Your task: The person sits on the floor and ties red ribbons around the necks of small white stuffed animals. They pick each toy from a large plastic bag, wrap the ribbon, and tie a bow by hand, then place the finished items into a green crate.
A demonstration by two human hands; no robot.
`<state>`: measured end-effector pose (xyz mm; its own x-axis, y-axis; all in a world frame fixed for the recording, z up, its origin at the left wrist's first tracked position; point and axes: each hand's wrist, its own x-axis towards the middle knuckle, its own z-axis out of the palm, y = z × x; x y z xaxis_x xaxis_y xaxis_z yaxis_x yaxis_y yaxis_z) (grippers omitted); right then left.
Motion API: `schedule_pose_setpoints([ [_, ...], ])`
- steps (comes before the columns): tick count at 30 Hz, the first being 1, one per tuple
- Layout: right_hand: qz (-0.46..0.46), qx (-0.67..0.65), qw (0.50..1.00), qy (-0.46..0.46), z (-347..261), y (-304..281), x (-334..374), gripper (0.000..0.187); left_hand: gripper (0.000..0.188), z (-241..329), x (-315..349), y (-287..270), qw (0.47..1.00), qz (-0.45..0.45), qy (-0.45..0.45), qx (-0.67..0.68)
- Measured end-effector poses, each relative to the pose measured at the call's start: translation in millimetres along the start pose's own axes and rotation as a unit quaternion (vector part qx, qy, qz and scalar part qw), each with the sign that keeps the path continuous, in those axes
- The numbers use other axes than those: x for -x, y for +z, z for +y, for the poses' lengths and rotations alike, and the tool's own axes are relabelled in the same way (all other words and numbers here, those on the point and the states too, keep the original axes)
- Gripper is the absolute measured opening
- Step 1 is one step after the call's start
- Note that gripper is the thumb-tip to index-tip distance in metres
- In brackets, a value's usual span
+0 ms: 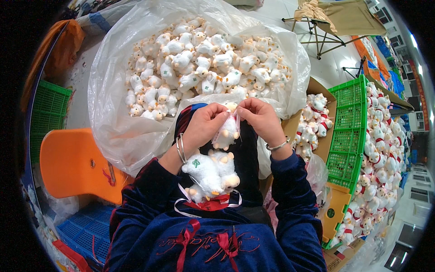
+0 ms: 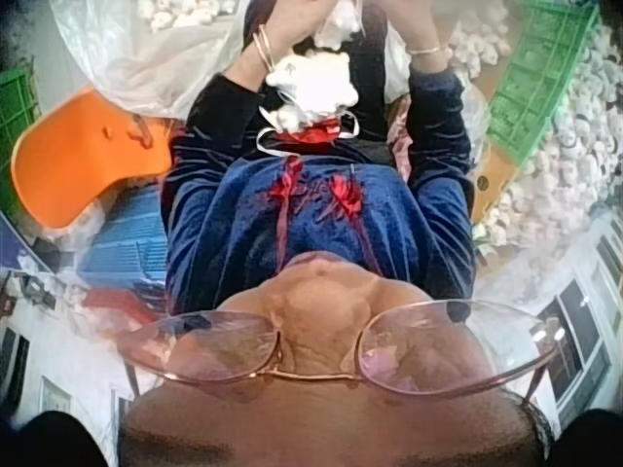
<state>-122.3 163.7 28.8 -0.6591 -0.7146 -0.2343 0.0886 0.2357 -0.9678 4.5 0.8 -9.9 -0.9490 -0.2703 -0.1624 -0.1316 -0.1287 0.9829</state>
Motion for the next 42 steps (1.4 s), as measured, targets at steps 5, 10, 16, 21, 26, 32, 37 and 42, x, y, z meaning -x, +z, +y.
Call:
schedule_pose_setpoints([
  [5, 0.060, 0.118, 0.988, -0.081, -3, 15, 3, 0.011, 0.020, 8, 2, 0, 0.999, -0.046, -0.012, 0.018],
  [10, 0.027, 0.173, 0.982, -0.065, -16, 13, -3, 0.011, 0.018, 13, 4, -3, 0.998, -0.052, 0.016, -0.038],
  [16, -0.001, 0.266, 0.962, -0.061, -35, 19, -1, 0.011, 0.021, 8, -2, 2, 0.995, -0.019, 0.052, -0.080],
  [21, -0.004, 0.330, 0.936, -0.121, -40, 23, 7, 0.011, 0.022, 12, -2, 3, 0.997, 0.000, -0.017, -0.073],
  [26, -0.019, 0.312, 0.932, -0.182, -26, 16, 6, 0.009, 0.022, 22, -3, -5, 0.996, -0.039, -0.040, -0.064],
  [32, -0.030, 0.272, 0.948, -0.162, -24, 15, 7, 0.006, 0.021, 12, -8, -3, 0.998, -0.025, -0.017, -0.054],
  [37, -0.029, 0.300, 0.943, -0.142, -31, 20, 8, 0.007, 0.021, 14, -7, 1, 0.998, -0.001, -0.034, -0.058],
  [42, 0.001, 0.288, 0.943, -0.166, -18, 19, 6, 0.007, 0.020, 16, -5, -5, 0.998, -0.036, -0.001, -0.052],
])
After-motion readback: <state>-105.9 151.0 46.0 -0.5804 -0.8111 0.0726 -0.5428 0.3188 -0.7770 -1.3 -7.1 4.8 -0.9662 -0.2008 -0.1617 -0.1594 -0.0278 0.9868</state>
